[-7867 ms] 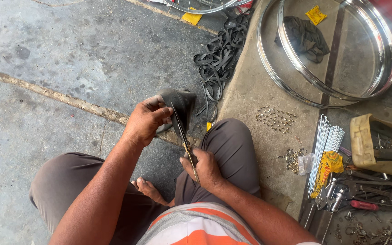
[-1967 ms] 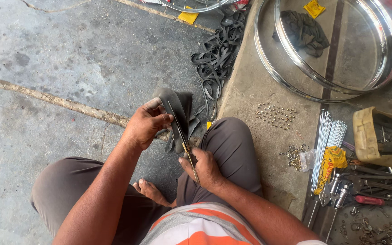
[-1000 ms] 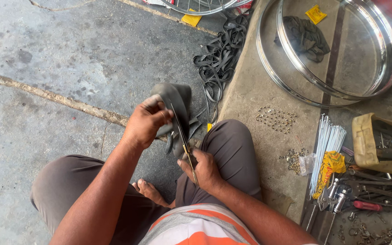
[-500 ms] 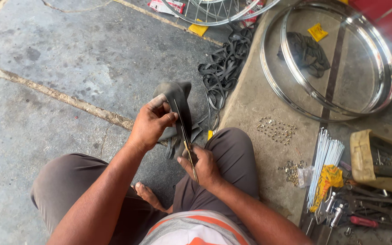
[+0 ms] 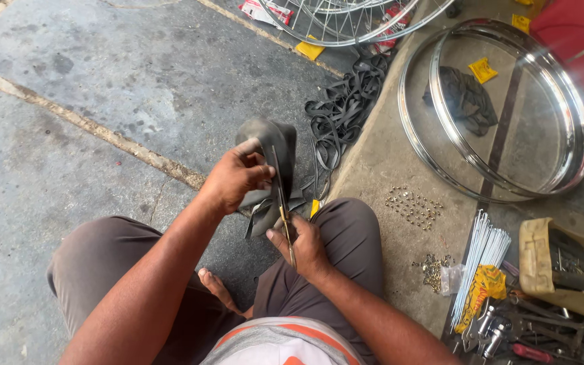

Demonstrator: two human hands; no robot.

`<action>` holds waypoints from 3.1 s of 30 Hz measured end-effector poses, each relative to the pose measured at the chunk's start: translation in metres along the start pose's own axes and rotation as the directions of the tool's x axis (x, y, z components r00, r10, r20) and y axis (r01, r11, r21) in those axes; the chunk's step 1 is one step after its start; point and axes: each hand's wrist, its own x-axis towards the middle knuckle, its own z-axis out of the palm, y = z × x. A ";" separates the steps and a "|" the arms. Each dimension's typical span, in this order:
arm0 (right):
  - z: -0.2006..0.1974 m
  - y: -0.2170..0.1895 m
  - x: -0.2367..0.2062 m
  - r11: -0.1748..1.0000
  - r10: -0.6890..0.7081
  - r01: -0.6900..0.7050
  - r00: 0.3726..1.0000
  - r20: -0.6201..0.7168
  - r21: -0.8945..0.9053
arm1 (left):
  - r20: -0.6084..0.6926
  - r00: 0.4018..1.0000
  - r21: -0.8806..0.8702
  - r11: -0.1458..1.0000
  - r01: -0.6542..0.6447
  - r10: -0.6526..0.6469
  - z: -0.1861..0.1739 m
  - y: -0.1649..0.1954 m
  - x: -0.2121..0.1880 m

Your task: The person sits on the ground and cuts a black rubber bicycle inner tube into strips using scissors, rotating the tube and repositioning it between cuts, with cut pieces accumulating beside them.

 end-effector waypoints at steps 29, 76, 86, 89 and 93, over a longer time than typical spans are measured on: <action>0.004 0.010 0.004 0.999 -0.006 0.006 1.000 -0.009 0.032 | -0.071 0.997 0.023 1.000 -0.003 0.005 -0.008 -0.001 0.013; 0.005 0.008 0.002 1.000 0.016 -0.016 1.000 -0.001 -0.020 | -0.024 1.000 0.043 0.999 0.014 -0.013 -0.014 -0.013 0.014; 0.006 0.008 0.001 0.993 0.098 -0.095 0.995 0.027 -0.073 | -0.049 0.999 -0.163 0.986 -0.015 0.007 -0.023 -0.015 0.013; 0.007 0.007 0.000 0.998 0.037 -0.037 0.999 0.004 -0.041 | -0.037 0.999 -0.195 0.980 -0.035 0.029 -0.024 -0.017 0.016; 0.005 0.007 0.001 1.000 0.024 -0.024 1.000 -0.001 0.001 | -0.033 0.997 -0.154 0.986 0.068 -0.074 -0.021 -0.021 0.017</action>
